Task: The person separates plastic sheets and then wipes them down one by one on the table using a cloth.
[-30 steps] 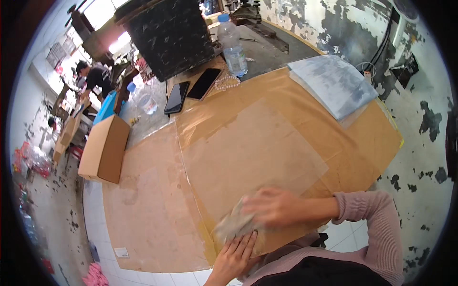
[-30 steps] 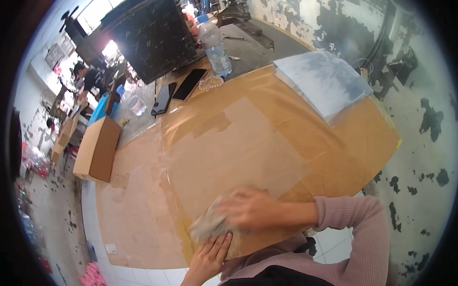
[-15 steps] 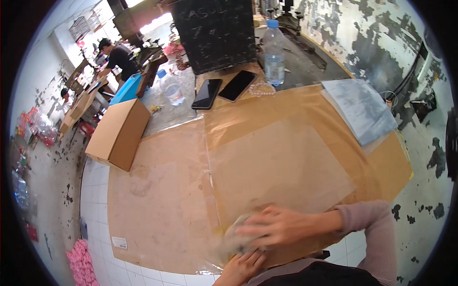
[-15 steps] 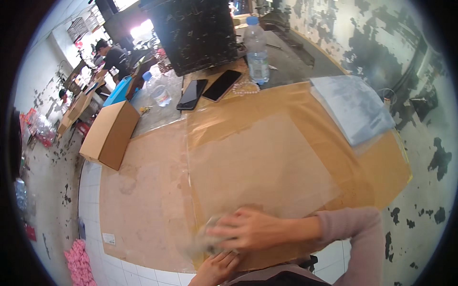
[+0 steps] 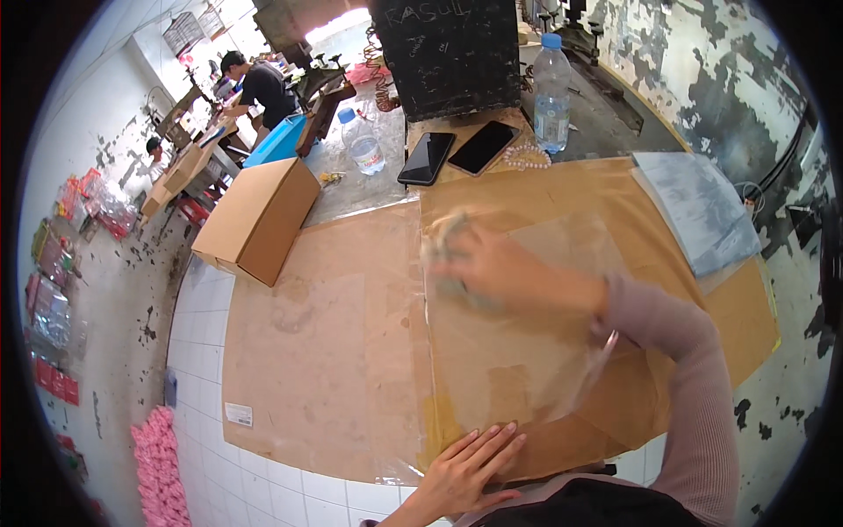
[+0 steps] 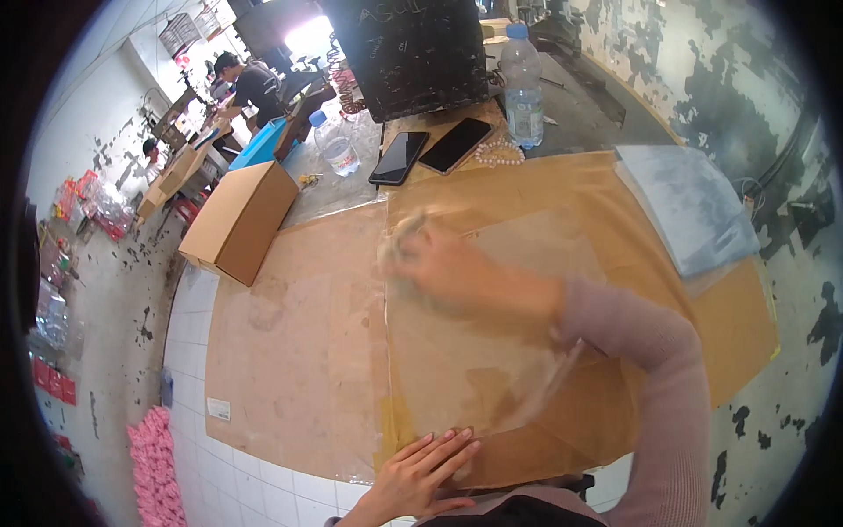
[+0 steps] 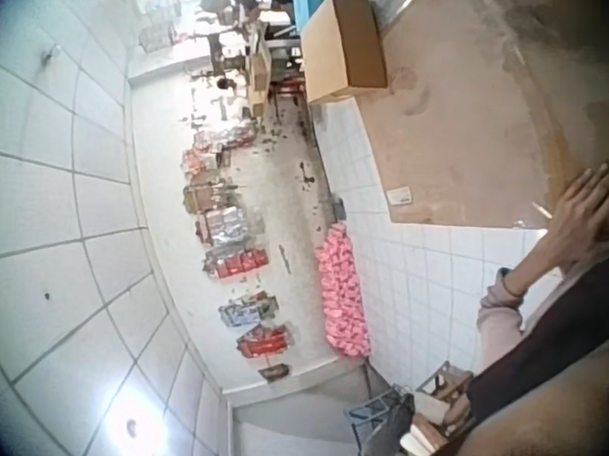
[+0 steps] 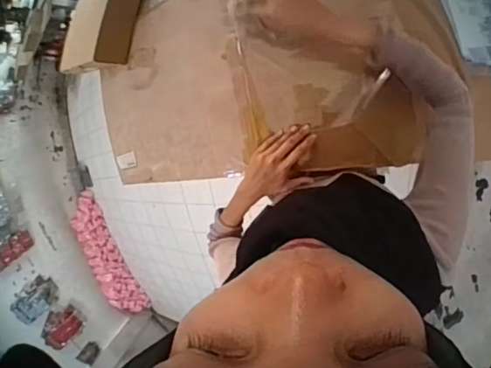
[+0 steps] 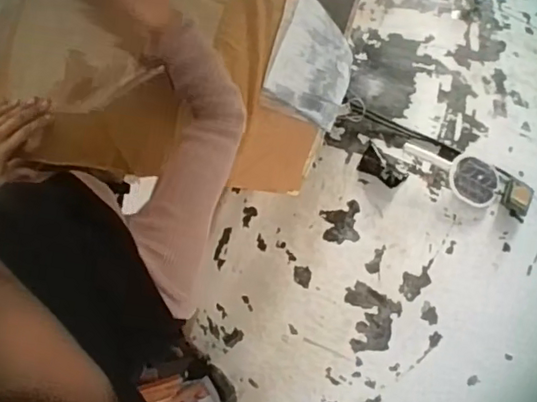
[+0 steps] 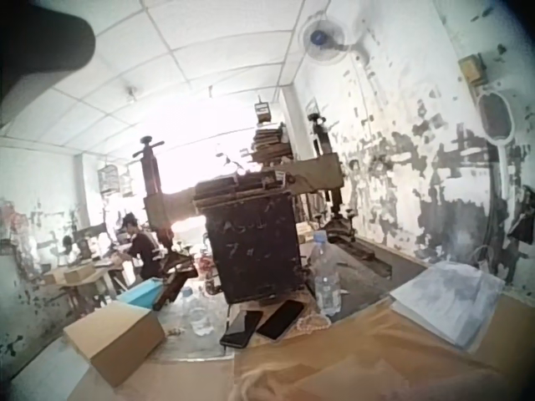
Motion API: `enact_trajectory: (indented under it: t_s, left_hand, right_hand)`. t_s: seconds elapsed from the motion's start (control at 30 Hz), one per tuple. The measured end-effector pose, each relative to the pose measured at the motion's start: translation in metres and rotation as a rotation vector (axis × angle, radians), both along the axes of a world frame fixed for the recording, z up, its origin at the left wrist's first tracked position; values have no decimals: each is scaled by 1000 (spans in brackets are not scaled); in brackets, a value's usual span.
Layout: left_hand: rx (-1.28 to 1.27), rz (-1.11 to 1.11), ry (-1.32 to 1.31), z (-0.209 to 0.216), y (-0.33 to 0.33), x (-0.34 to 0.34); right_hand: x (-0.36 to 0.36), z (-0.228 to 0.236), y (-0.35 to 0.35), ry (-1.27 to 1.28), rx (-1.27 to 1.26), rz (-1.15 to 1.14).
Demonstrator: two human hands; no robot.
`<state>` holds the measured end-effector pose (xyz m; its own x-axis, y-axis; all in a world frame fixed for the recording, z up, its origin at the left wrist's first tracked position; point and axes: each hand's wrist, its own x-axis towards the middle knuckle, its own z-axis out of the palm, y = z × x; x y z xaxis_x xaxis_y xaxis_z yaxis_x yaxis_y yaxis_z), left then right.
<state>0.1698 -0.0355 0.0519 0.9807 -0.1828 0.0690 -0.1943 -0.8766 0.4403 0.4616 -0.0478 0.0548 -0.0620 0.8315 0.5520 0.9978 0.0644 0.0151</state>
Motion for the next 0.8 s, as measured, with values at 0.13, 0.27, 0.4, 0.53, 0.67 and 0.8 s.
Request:
enact_trajectory:
  t_s: [0.13, 0.27, 0.4, 0.53, 0.67, 0.8]
  left_hand:
    - [87, 24, -81, -9, -4, -3]
    - [264, 8, -172, -12, -4, -9]
    - [203, 97, 60, 13, 10, 19]
    - [409, 548, 30, 11, 45, 79]
    - [487, 581, -182, -16, 49, 93]
    - [157, 535, -204, -28, 47, 103]
  right_hand:
    - [-65, 5, -127, 113, -248, 191]
    - [-36, -6, -202, 255, -118, -484]
    - [-18, -1, -243, 355, -34, -775]
    - [-16, -7, -242, 383, 25, -747]
    - [-12, -8, -240, 466, 62, -718]
    - [-5, -11, -242, 409, 83, -648]
